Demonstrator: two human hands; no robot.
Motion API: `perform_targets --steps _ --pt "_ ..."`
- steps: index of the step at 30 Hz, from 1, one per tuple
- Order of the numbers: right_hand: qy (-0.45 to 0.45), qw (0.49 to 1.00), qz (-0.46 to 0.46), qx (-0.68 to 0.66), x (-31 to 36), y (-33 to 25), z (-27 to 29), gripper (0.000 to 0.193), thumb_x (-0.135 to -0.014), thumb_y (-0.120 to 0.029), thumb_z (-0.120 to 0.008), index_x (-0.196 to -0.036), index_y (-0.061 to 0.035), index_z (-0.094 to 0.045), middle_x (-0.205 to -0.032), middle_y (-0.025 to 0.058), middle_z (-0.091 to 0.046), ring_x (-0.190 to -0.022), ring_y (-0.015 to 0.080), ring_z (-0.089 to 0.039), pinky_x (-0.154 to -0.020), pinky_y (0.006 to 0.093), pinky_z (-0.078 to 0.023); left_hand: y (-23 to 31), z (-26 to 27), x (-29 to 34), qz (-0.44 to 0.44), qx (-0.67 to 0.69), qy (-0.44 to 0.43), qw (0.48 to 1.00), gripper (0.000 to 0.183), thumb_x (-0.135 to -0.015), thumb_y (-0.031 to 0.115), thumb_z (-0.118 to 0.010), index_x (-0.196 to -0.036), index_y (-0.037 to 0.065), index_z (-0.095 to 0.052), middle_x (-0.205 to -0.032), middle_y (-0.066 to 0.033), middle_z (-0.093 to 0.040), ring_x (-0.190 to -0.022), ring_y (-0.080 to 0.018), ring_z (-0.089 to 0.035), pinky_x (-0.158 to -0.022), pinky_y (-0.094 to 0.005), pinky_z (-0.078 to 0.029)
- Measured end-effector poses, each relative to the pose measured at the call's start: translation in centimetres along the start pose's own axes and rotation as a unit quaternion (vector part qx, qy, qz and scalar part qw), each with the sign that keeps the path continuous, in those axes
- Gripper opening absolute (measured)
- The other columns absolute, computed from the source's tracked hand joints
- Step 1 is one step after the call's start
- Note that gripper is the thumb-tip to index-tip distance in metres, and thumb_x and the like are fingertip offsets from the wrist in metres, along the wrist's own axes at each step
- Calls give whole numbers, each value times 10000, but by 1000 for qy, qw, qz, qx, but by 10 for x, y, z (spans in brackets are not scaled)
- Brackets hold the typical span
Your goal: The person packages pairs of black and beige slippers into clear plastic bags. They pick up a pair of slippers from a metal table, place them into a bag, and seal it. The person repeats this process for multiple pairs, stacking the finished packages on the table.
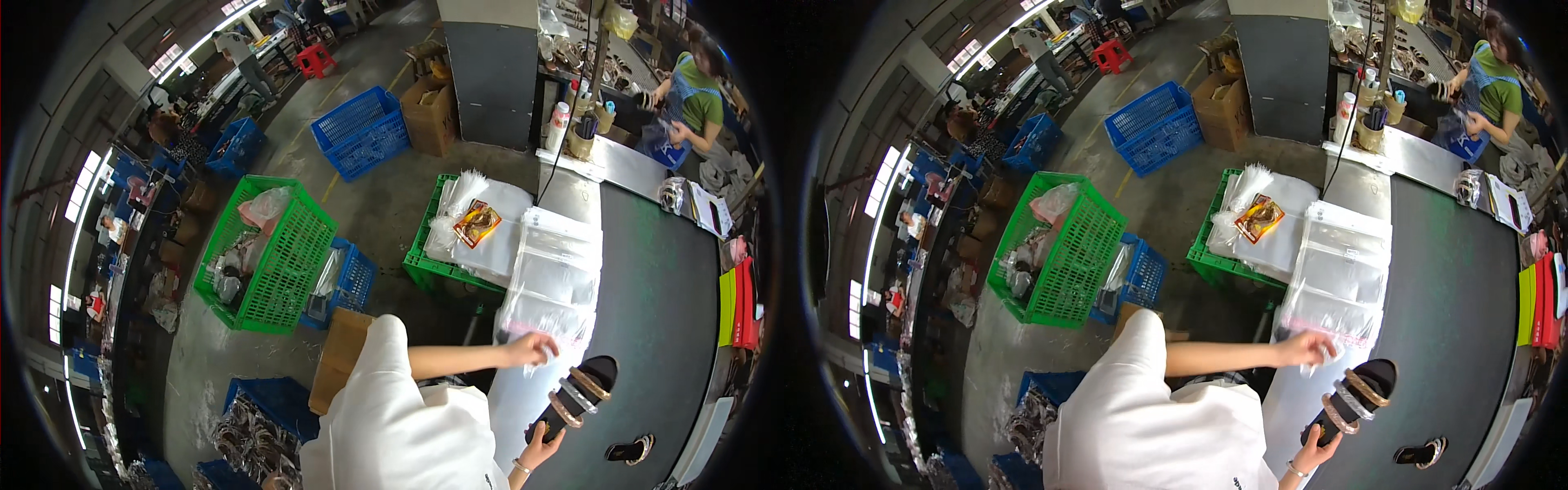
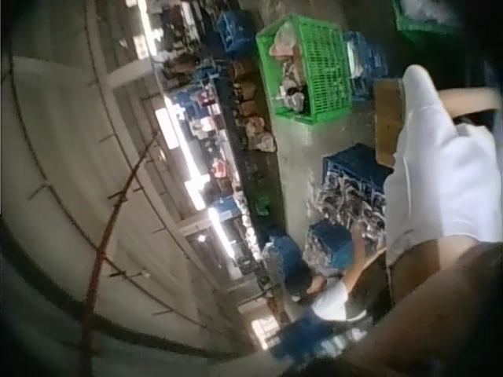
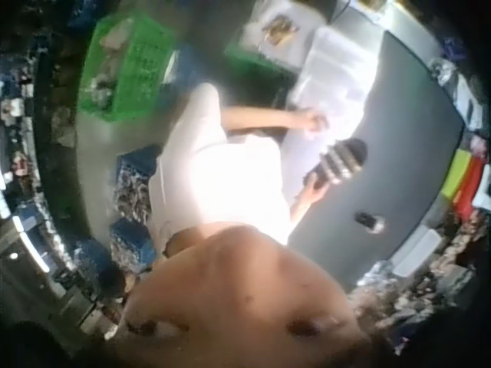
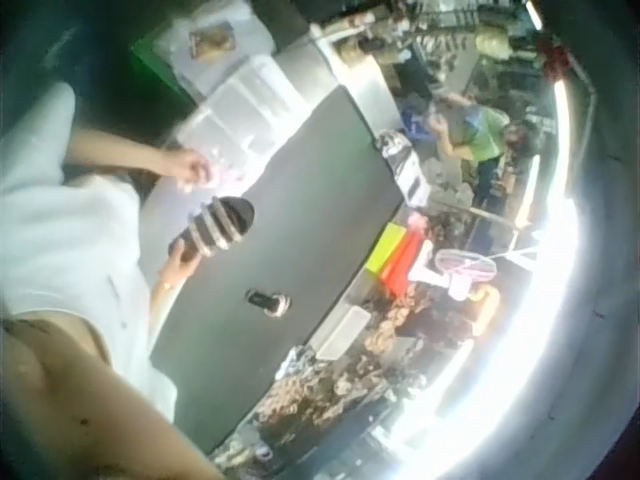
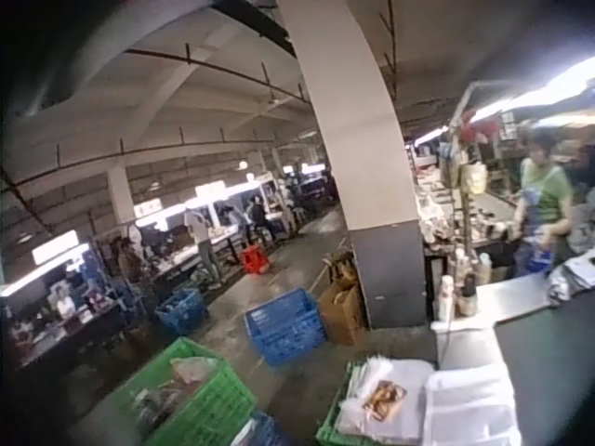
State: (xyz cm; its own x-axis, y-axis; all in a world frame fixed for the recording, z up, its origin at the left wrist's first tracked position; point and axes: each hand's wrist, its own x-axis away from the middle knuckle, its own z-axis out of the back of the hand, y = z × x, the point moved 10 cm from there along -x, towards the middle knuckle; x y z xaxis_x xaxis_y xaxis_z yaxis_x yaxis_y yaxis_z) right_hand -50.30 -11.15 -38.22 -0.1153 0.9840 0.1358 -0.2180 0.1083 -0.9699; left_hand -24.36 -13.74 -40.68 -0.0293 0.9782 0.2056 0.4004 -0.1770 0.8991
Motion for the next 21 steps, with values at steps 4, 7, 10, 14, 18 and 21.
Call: perform_targets --steps 4,7,10,14,18,21 --pt "-103 971 171 135 15 -22 -9 269 -786 -93 -686 -960 36 -527 -731 55 -548 -594 97 -495 -500 268 -425 -96 -31 20 158 370 32 915 409 -768 -58 -512 -1138 103 -580 -949 48 -622 -757 -75 -566 -584 -213 -458" --pt "-188 947 24 261 29 68 7 251 -721 -74 -694 -864 31 -516 -670 123 -534 -558 228 -485 -541 355 -417 -175 -15 38 275 327 124 896 479 -721 -80 -404 -1125 95 -592 -1056 5 -615 -799 -120 -600 -519 -241 -469" --pt "-198 920 29 336 51 73 10 256 -715 -56 -694 -883 29 -520 -693 171 -568 -588 305 -561 -560 385 -443 -213 3 48 307 129 145 932 380 -762 -28 -465 -1068 110 -645 -933 -37 -668 -891 -175 -621 -633 -308 -509" --pt "-183 923 18 339 65 66 13 318 -695 -73 -722 -915 35 -520 -756 232 -581 -715 429 -578 -640 429 -454 -135 -2 39 49 -235 193 951 253 -798 8 -496 -957 74 -681 -895 -89 -681 -888 -237 -631 -760 -342 -495" --pt "-145 908 73 387 79 33 3 329 -696 -120 -730 -901 36 -525 -757 236 -574 -705 435 -557 -631 437 -445 -85 -34 41 -134 -301 157 931 228 -789 -10 -503 -897 62 -690 -905 -101 -676 -871 -291 -612 -797 -369 -474" --pt "-138 914 26 381 75 71 13 347 -700 -190 -738 -860 40 -533 -726 226 -570 -696 426 -550 -634 454 -435 -47 -111 54 -238 -423 -95 869 150 -744 24 -567 -822 82 -681 -807 -79 -660 -828 -234 -602 -685 -374 -489"
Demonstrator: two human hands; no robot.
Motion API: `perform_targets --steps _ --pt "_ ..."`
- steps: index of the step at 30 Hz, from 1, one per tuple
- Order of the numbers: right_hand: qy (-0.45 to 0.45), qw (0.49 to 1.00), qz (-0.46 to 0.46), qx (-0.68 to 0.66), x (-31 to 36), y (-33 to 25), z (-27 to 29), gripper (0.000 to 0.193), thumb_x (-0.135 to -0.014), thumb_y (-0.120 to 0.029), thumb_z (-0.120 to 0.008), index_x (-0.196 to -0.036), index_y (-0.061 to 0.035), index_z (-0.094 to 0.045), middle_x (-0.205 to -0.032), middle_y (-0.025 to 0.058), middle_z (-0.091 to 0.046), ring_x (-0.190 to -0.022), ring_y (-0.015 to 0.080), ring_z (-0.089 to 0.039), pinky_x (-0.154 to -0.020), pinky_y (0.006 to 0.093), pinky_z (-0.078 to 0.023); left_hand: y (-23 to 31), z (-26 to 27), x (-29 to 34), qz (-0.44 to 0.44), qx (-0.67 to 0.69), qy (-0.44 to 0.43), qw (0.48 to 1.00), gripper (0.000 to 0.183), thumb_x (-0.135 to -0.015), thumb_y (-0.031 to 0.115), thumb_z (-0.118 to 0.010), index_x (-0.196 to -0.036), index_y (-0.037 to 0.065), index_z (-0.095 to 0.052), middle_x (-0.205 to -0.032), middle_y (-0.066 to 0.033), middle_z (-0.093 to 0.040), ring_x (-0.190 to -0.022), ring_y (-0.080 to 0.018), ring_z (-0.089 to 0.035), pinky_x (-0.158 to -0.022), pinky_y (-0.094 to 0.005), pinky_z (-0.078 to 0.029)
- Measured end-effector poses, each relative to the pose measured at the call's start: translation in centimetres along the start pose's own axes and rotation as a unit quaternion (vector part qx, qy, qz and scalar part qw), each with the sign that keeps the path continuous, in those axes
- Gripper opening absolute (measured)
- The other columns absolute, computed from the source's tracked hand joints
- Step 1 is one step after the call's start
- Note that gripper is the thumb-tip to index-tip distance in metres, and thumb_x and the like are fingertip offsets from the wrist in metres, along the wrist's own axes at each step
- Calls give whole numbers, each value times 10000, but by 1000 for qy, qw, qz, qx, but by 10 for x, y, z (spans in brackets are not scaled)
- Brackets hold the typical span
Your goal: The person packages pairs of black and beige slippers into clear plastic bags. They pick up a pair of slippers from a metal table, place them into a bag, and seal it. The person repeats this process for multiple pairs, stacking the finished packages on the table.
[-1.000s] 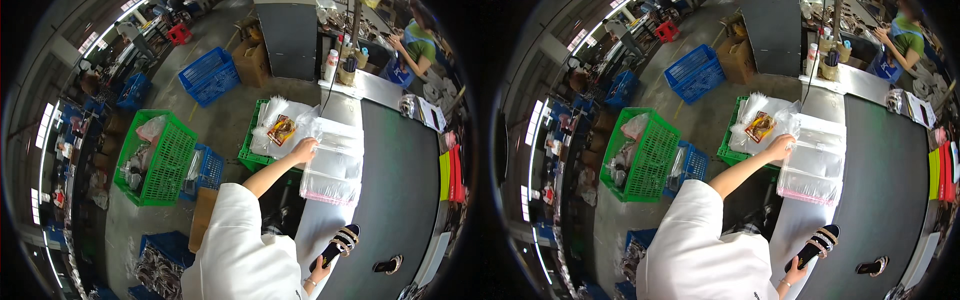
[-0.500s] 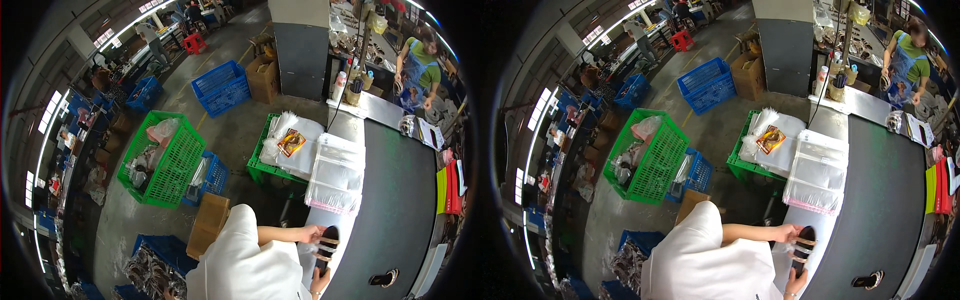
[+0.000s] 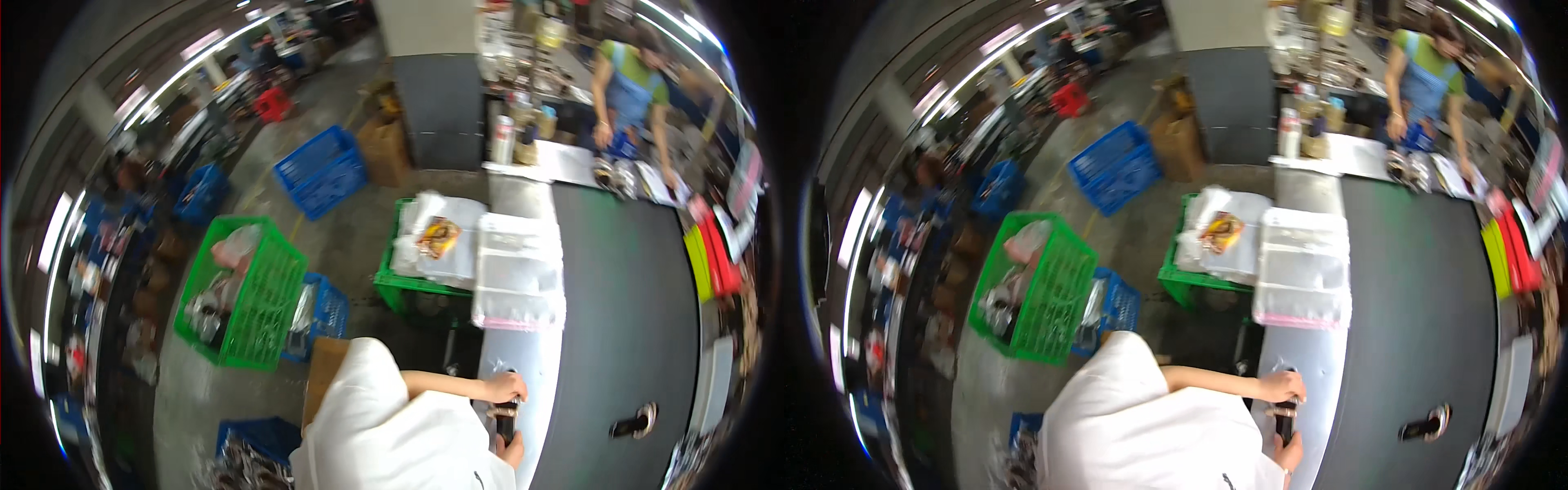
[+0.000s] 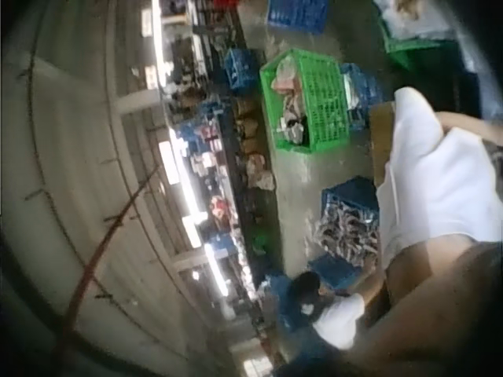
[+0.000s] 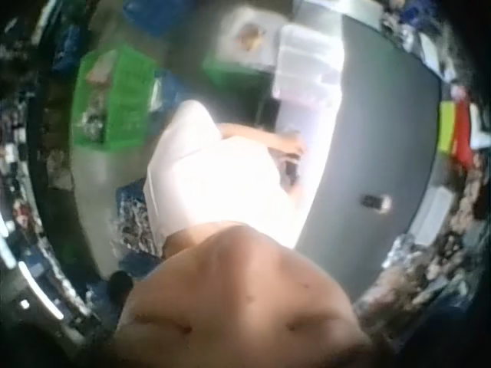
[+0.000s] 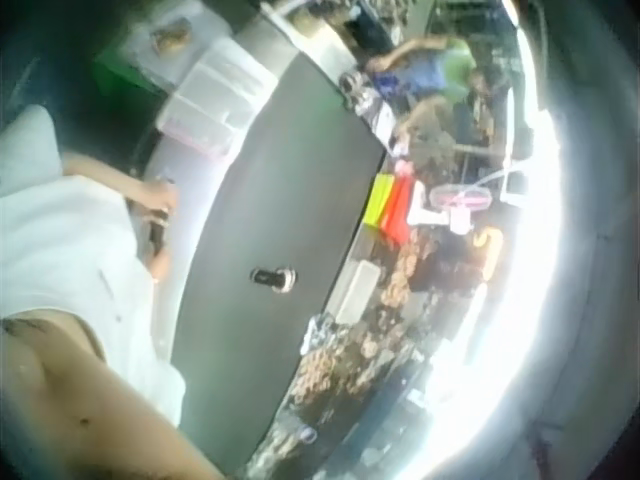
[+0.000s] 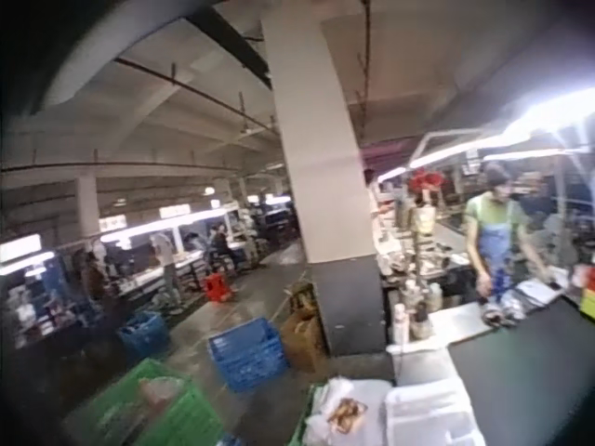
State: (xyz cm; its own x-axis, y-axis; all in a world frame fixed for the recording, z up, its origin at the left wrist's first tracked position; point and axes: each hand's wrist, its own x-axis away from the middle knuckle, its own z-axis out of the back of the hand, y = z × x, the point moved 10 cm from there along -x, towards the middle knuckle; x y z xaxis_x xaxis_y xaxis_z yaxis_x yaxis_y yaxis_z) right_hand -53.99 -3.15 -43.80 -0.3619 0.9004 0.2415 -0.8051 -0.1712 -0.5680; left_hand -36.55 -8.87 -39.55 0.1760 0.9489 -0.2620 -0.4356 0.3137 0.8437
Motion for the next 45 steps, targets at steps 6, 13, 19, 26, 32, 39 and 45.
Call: perform_targets --steps 6,13,19,26,32,39,45 --pt "-25 865 -170 -472 -22 28 -44 165 -752 -33 -661 -859 45 -563 -677 117 -603 -489 225 -594 -350 363 -460 101 -35 13 -256 -127 -207 936 189 -711 96 -611 -894 64 -647 -918 -25 -646 -826 -222 -607 -679 -318 -517" --pt "292 730 -167 -595 -32 27 31 494 -789 -94 -714 -1194 39 -463 -1101 110 -550 -885 153 -560 -724 271 -481 139 -8 -11 -112 97 -318 937 375 -749 -38 -536 -1103 51 -621 -1101 -126 -625 -987 -251 -619 -851 -337 -500" --pt "142 775 -101 -607 -1 -28 76 480 -859 -220 -660 -1243 -39 -435 -1046 28 -549 -915 104 -515 -807 277 -451 32 -45 -56 324 570 -74 752 792 -791 470 -636 -1389 86 -285 -1283 -124 -467 -1182 -255 -470 -966 -409 -410" --pt "398 754 -477 -213 189 165 75 337 -786 -166 -684 -1078 -37 -576 -953 90 -627 -861 194 -591 -807 310 -470 25 -96 -34 466 659 -112 580 709 -754 562 -574 -1209 21 -513 -1111 -184 -606 -935 -346 -618 -812 -505 -508" --pt "431 676 -575 161 293 232 82 378 -701 -136 -726 -1050 -81 -594 -894 103 -619 -925 292 -551 -865 403 -414 7 -113 -38 520 623 -153 564 727 -793 604 -522 -1247 38 -478 -1151 -160 -585 -975 -335 -606 -781 -501 -516" --pt "459 696 -528 -163 281 300 71 260 -738 -82 -714 -968 -32 -604 -762 43 -635 -649 151 -585 -561 281 -452 -18 -121 -69 530 600 -139 584 768 -786 647 -515 -1277 58 -465 -1166 -143 -581 -1015 -325 -588 -849 -499 -486" --pt "521 686 -336 -381 10 347 199 176 -812 -181 -707 -819 -35 -609 -708 -17 -561 -608 68 -478 -553 220 -380 -54 -136 -64 592 545 -110 583 705 -838 581 -516 -1274 32 -451 -1125 -203 -584 -982 -304 -599 -846 -428 -500"
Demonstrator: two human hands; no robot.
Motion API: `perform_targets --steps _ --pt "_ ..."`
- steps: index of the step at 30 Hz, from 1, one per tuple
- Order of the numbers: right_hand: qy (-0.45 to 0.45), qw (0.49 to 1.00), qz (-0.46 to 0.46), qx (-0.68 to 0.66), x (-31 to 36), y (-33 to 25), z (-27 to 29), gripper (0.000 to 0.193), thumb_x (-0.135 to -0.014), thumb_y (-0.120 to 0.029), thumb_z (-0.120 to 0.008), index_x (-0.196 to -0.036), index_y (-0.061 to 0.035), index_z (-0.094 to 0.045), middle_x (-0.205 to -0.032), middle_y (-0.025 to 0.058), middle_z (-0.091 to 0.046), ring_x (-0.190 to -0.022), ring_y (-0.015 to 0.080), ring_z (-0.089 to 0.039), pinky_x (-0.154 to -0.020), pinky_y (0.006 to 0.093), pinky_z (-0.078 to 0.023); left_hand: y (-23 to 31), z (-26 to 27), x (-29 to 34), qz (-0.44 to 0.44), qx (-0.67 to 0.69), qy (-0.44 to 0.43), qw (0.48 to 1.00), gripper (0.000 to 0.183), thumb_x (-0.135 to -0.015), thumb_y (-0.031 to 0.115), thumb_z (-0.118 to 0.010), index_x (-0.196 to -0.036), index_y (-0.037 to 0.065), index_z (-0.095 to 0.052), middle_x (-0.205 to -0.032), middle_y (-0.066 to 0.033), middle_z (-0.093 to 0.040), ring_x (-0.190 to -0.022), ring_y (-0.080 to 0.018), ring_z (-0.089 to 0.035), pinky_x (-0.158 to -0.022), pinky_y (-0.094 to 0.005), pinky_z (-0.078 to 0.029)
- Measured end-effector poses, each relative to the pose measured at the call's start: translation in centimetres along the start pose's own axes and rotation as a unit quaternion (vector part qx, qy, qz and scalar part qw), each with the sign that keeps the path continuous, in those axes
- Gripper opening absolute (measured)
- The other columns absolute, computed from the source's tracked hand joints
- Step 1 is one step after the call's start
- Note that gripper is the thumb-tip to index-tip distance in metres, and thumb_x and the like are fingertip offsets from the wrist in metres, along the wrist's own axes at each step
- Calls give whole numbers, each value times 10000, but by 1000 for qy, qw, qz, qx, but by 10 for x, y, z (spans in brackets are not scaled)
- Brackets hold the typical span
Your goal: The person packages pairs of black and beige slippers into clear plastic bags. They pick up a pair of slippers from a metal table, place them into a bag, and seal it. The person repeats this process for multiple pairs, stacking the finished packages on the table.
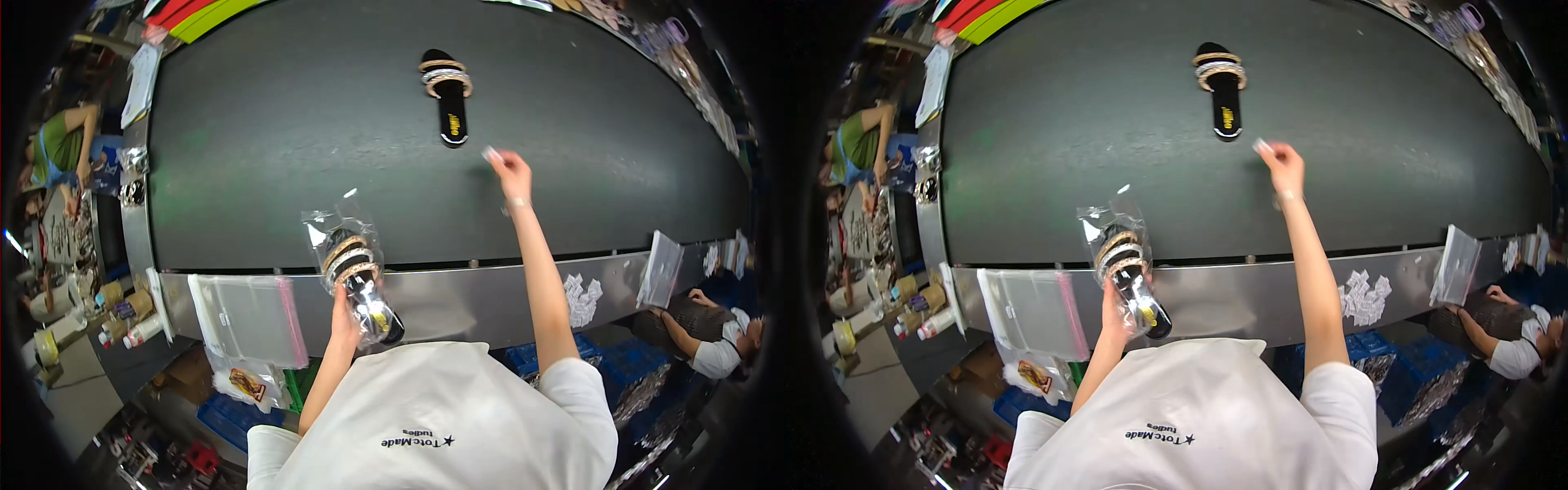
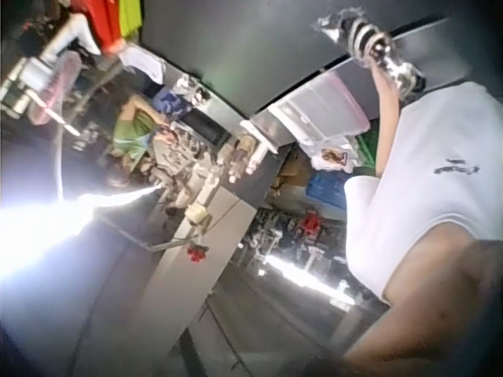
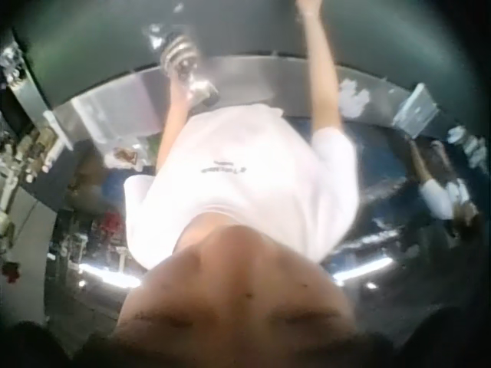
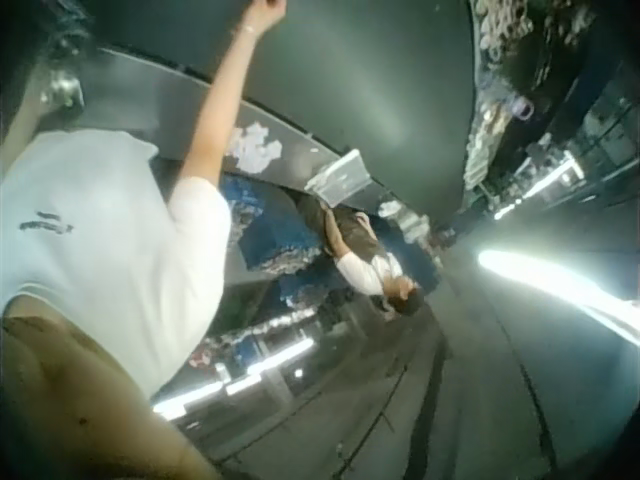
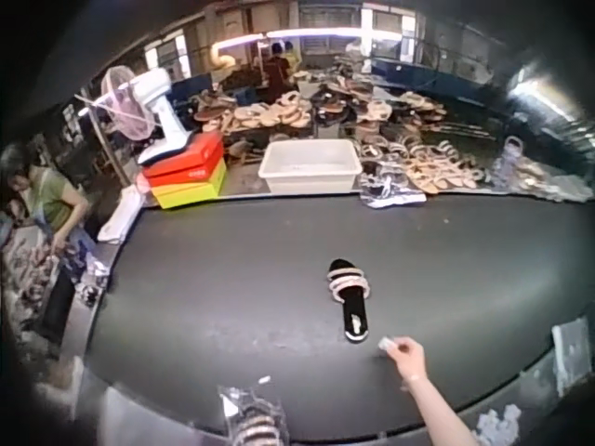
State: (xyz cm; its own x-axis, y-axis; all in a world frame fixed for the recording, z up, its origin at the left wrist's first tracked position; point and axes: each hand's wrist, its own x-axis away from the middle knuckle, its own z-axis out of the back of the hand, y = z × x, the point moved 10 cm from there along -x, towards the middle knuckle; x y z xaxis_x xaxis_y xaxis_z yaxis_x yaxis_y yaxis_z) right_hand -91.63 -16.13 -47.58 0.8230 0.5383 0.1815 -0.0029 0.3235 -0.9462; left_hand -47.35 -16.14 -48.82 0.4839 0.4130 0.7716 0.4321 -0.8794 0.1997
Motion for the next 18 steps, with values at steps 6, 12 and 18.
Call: perform_targets --steps 6,12,18 --pt "149 928 7 343 -75 -1 -87 491 -567 -347 -856 -871 -28 -640 -864 124 -670 -853 284 -644 -804 394 -497 43 -1 27 -127 -44 28 990 400 -870 107 -571 -1233 -3 -447 -1070 -205 -612 -934 -271 -643 -754 -353 -551" --pt "-149 967 -138 -155 -10 4 -149 392 -798 -260 -713 -1052 11 -588 -873 45 -637 -718 154 -610 -662 297 -490 88 32 57 -276 -88 74 954 398 -824 26 -605 -1203 22 -484 -1065 -118 -610 -942 -192 -616 -770 -312 -517" --pt "-383 915 -125 17 261 -19 -221 319 -831 -323 -690 -920 -38 -576 -827 11 -586 -754 87 -537 -648 209 -429 101 33 70 -392 -74 139 906 406 -892 244 -574 -1235 44 -489 -1198 -46 -540 -1117 -142 -479 -968 -295 -354"
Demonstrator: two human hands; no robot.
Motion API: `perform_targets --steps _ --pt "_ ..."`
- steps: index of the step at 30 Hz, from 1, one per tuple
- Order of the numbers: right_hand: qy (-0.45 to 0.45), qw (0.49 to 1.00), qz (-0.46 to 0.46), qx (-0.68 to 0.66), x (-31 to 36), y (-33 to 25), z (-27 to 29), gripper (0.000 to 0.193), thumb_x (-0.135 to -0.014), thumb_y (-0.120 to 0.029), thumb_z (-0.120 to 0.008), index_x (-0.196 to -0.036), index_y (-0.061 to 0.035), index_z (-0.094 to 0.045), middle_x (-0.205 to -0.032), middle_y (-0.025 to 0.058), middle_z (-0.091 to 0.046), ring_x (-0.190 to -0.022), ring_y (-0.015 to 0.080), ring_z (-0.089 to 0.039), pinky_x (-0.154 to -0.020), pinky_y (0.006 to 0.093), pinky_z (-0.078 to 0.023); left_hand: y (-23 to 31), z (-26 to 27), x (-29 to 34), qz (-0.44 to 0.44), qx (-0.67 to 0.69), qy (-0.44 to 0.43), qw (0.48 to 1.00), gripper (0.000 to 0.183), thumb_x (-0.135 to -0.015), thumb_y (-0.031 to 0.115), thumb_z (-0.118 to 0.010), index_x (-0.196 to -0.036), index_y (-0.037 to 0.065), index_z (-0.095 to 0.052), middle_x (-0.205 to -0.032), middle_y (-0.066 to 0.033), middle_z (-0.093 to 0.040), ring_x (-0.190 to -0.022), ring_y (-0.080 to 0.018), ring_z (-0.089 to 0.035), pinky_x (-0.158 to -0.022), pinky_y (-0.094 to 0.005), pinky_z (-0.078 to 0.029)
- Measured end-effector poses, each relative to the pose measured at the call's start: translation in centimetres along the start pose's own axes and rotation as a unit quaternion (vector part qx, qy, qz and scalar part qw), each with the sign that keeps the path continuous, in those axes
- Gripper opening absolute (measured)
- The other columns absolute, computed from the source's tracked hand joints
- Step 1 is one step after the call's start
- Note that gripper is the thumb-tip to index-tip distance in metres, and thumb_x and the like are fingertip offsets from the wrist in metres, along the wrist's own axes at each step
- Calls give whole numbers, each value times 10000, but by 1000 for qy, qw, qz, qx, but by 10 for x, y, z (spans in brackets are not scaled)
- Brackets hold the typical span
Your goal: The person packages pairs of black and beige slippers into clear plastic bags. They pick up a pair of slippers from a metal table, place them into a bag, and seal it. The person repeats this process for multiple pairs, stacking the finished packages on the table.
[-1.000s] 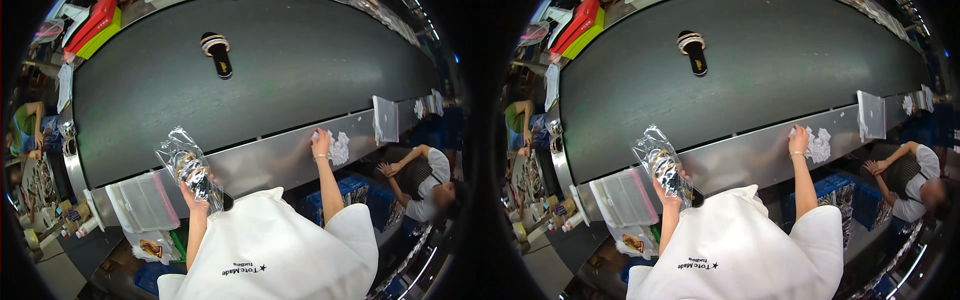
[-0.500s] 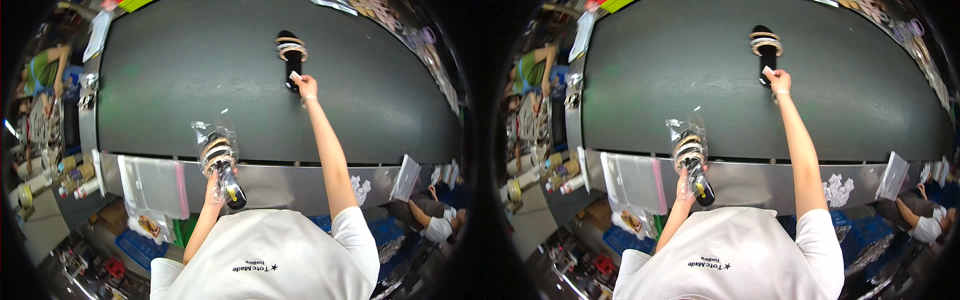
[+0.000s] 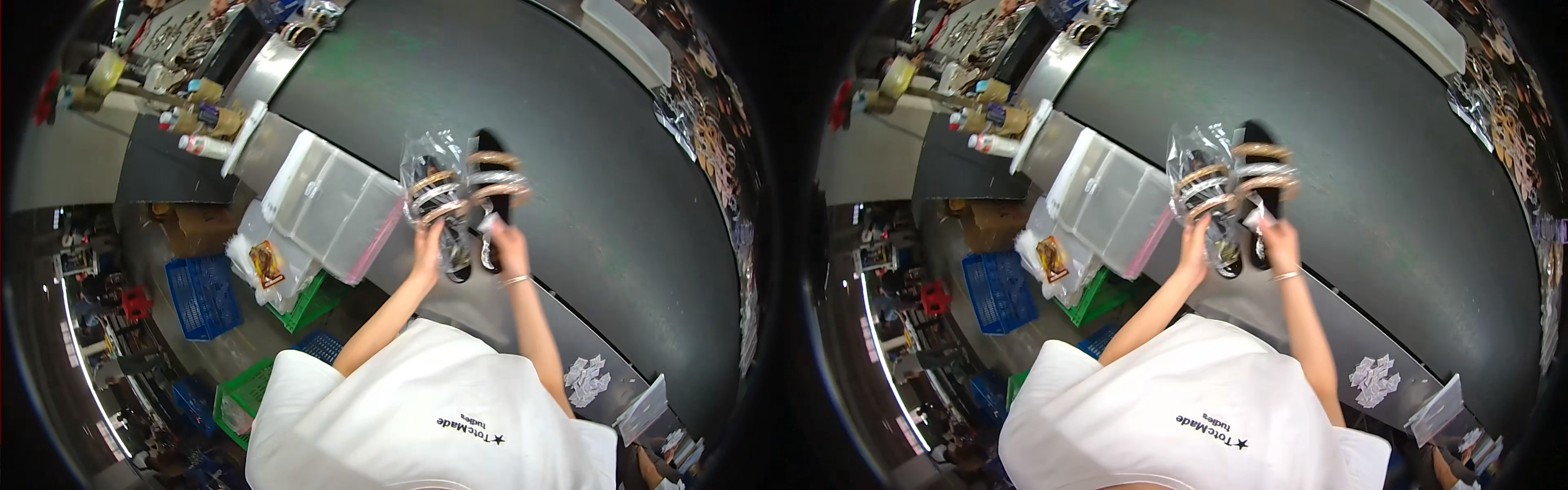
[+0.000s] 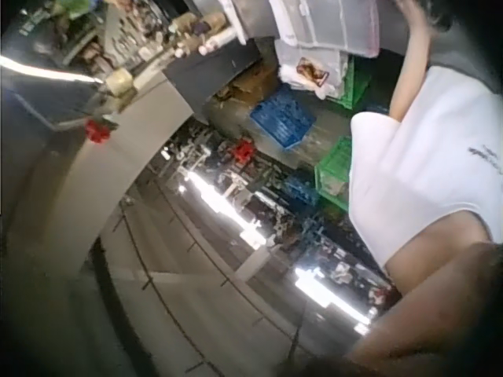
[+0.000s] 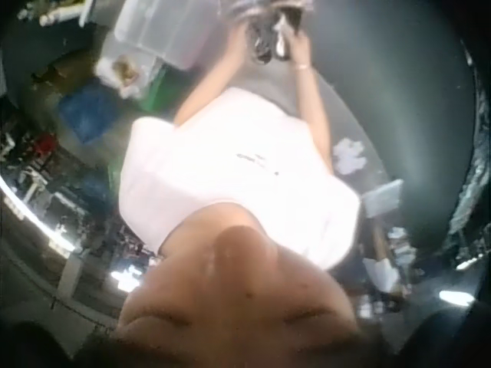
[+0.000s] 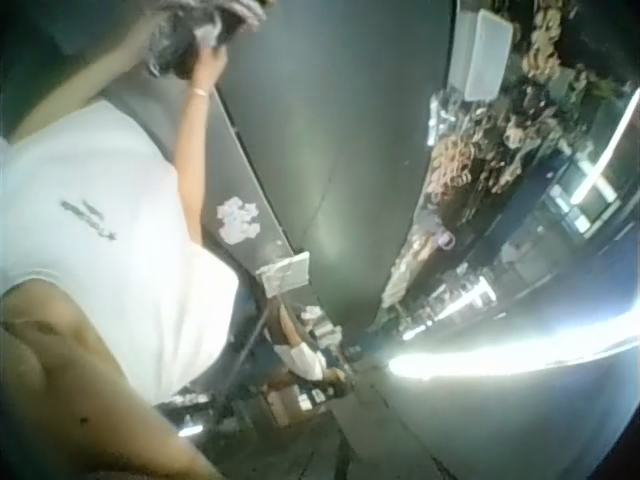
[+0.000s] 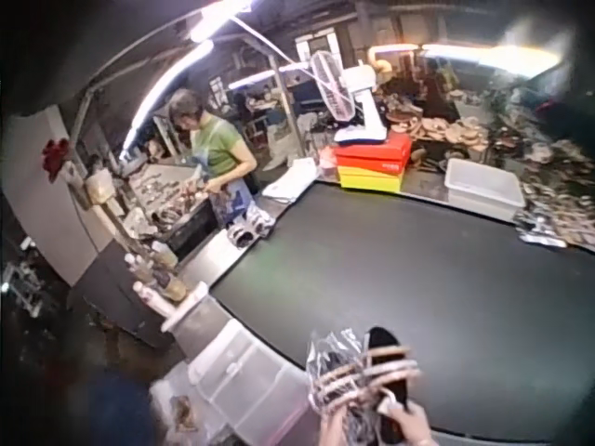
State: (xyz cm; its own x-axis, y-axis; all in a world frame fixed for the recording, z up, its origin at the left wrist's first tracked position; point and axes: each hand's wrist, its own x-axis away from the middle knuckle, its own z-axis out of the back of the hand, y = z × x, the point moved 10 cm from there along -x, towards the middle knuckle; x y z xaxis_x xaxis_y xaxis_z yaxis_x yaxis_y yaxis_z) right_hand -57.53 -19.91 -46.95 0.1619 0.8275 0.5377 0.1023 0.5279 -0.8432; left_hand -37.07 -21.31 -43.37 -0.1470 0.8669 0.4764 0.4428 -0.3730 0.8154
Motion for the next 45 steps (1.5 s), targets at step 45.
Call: perform_targets --steps 45 --pt "280 921 268 -20 188 -78 43 483 -769 -393 -698 -936 53 -617 -894 165 -579 -794 269 -556 -738 344 -441 124 -111 232 -620 -373 -490 486 168 -810 -4 -536 -965 58 -517 -1082 -91 -646 -1129 -325 -545 -1043 -494 -285"
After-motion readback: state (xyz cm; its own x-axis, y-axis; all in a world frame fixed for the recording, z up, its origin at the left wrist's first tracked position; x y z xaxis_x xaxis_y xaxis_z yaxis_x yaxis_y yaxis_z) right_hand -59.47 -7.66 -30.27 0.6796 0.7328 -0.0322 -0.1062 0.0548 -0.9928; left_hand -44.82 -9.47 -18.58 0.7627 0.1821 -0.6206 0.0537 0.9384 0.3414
